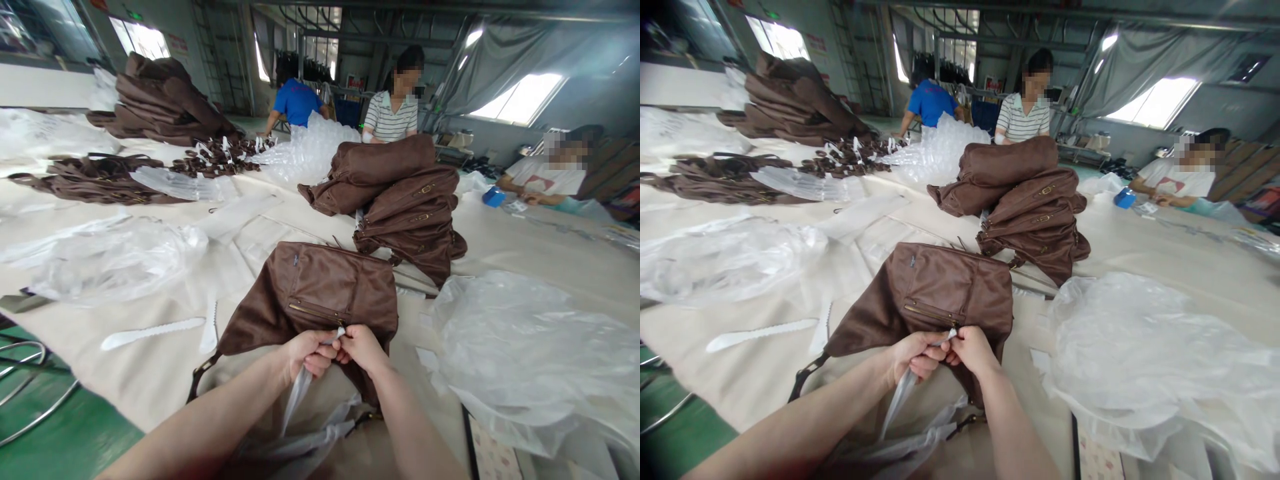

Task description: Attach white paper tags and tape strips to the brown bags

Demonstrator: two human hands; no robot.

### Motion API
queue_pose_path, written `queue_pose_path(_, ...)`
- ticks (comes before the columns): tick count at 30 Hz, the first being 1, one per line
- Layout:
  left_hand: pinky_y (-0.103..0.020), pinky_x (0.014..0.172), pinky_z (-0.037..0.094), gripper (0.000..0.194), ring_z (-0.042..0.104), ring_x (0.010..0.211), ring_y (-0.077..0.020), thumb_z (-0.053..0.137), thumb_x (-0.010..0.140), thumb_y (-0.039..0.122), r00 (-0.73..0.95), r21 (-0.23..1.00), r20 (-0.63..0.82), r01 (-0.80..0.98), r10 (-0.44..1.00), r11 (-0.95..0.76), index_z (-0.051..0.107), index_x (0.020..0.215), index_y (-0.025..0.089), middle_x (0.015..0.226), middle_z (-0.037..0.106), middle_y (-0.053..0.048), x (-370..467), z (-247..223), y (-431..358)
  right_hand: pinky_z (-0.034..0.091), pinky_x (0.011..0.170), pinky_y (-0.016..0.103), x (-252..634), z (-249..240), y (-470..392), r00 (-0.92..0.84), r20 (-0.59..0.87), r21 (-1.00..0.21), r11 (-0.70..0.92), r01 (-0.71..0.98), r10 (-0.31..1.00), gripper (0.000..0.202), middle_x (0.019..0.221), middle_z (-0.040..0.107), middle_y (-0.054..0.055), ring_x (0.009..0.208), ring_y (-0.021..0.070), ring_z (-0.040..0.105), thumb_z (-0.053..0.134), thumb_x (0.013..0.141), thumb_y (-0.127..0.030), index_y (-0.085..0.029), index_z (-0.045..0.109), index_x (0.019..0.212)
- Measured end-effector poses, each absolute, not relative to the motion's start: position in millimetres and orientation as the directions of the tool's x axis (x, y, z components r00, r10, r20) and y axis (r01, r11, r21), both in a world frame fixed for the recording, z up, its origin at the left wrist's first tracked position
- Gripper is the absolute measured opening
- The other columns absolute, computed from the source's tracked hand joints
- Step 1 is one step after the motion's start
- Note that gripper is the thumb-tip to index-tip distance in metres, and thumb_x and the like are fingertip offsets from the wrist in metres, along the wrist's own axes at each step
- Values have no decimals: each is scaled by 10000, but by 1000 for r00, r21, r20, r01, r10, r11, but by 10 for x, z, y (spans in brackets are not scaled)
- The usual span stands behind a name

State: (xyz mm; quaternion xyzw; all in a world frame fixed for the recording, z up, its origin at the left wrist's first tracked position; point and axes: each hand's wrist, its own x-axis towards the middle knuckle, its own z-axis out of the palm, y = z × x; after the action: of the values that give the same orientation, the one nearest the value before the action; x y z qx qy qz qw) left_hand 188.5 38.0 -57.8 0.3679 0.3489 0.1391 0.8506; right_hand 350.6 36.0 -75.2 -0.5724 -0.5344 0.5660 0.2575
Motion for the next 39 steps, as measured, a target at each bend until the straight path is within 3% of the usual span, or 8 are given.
queue_pose_path(6,-213,352,156,364,123,353,-82,290,870,511,512,883,-463,194,723,428,426,715,212,470,177,97,2031,-558,289,404,378,193,3503,-697,371,-88,-372,-857,-305,415,924,228,405,546,-25,366,105,527,537,763,-161,-185,574,539)
queue_pose_path(9,-233,463,316,368,371,464,-116,281,911,448,359,912,-316,370,878,178,478,738,190,555,379,26,2033,-546,293,416,388,189,3537,-647,355,-62,-362,-852,-303,426,930,185,467,586,-18,397,106,556,550,768,-178,-179,592,587)
queue_pose_path(13,-326,763,416,233,562,829,-227,363,914,297,293,757,-126,646,948,-99,536,816,175,828,577,-99,1983,-557,276,381,354,173,3551,-583,325,-17,-353,-849,-313,425,935,197,498,582,-19,372,88,532,539,804,-252,-167,591,634)
queue_pose_path(17,-402,799,448,262,603,859,-267,315,926,232,343,538,-93,807,935,-243,565,932,154,905,617,-129,1994,-593,190,368,333,163,3497,-546,290,-53,-368,-861,-318,397,928,400,470,551,-16,344,77,503,384,894,-390,-157,583,638)
queue_pose_path(22,-390,767,499,266,626,854,-252,304,922,173,413,348,-91,866,906,-359,553,1011,143,927,624,-121,2032,-591,126,354,308,170,3469,-569,276,-97,-387,-857,-319,405,917,504,436,536,-9,318,83,484,348,892,-501,-154,575,604)
queue_pose_path(27,-367,735,520,264,635,832,-239,341,869,86,459,248,-112,872,881,-423,548,1028,123,943,626,-124,2052,-583,129,336,305,177,3489,-572,269,-104,-393,-844,-314,435,913,520,428,539,-4,307,80,463,353,893,-514,-161,577,585)
queue_pose_path(32,-369,707,521,229,647,807,-244,337,898,137,443,240,-100,880,891,-410,540,1004,141,921,639,-115,2047,-586,142,338,328,164,3475,-564,229,-119,-400,-845,-315,433,909,266,472,560,-24,343,71,483,538,812,-355,-165,591,633)
queue_pose_path(39,-345,716,505,198,646,816,-235,325,911,185,418,306,-44,870,907,-386,516,963,169,914,648,-92,2025,-571,113,346,384,156,3491,-585,234,-158,-407,-882,-341,326,900,96,496,542,-51,395,59,488,523,734,-229,-171,564,669)
